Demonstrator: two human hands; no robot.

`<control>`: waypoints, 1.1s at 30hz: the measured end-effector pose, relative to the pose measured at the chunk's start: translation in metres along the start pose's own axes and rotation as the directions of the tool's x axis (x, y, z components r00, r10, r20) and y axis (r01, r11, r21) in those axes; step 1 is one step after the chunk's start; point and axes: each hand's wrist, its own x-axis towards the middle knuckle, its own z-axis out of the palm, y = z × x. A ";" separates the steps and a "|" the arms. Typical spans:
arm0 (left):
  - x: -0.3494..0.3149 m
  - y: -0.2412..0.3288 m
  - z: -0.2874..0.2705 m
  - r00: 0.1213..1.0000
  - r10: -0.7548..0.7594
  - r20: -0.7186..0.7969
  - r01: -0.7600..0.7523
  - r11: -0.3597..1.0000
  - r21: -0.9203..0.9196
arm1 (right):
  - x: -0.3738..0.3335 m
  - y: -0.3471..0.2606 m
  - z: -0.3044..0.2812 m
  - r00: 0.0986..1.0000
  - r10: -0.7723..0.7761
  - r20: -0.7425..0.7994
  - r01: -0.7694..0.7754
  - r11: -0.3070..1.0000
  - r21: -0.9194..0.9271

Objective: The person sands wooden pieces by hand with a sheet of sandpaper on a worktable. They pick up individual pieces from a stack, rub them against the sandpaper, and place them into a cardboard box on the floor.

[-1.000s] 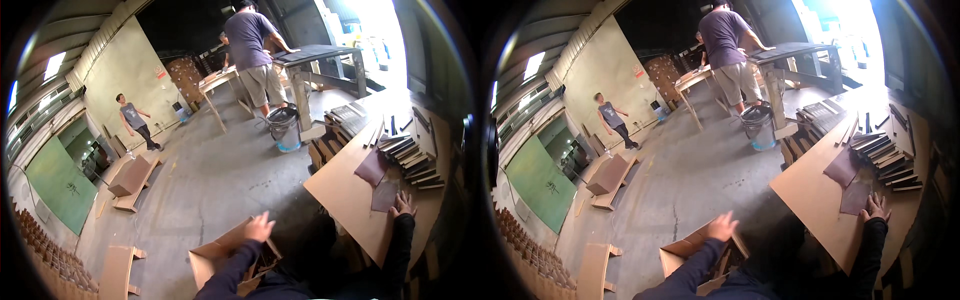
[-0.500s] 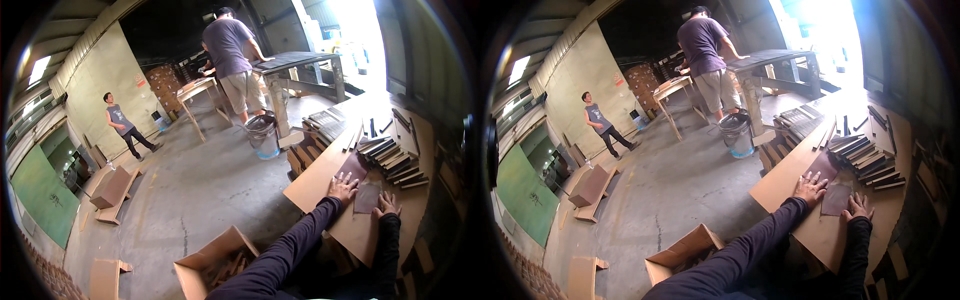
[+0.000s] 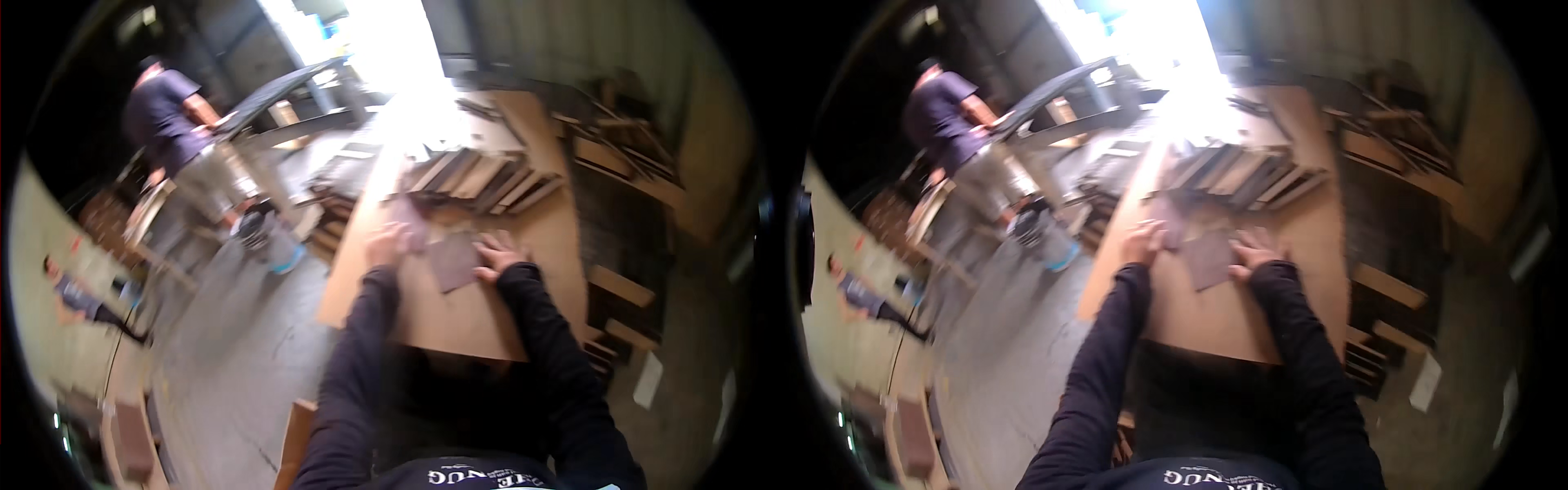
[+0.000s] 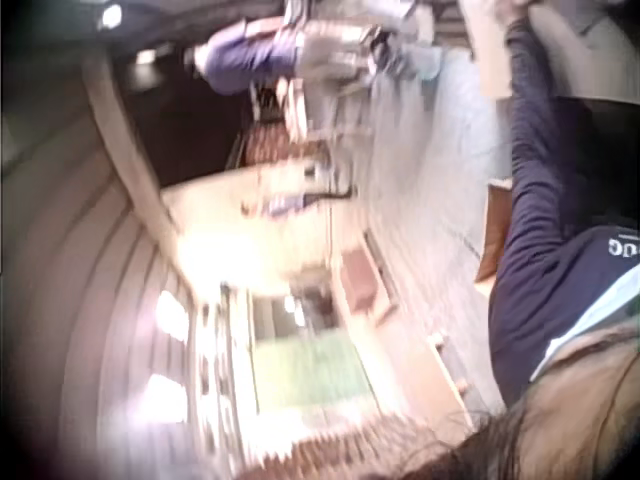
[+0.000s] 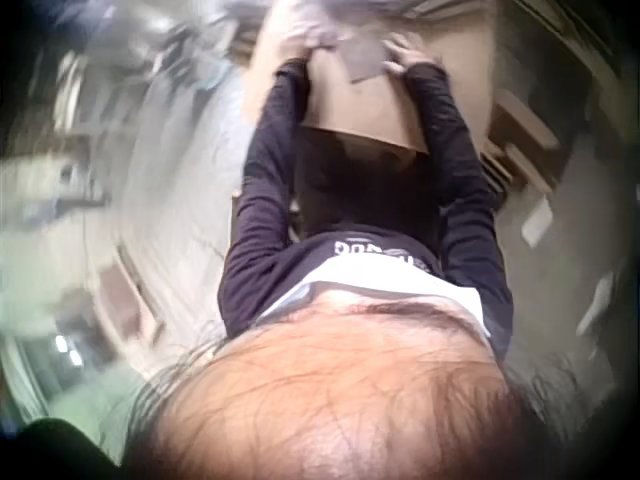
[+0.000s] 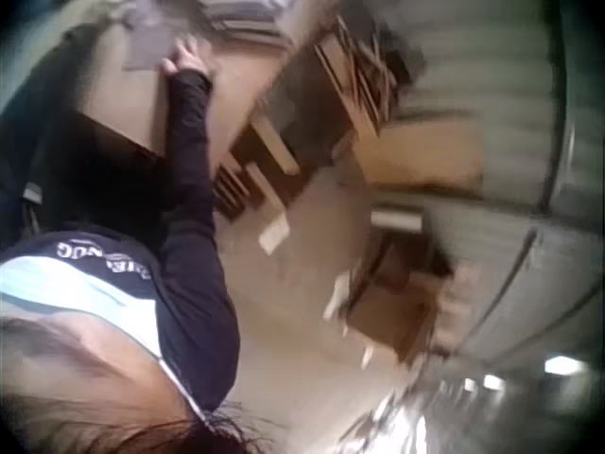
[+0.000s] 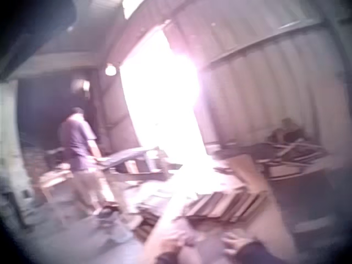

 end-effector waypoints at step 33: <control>0.077 0.151 0.056 0.970 0.231 0.073 -0.240 0.960 0.147 | -0.027 -0.014 -0.035 0.995 0.095 -0.023 -0.095 0.995 -0.025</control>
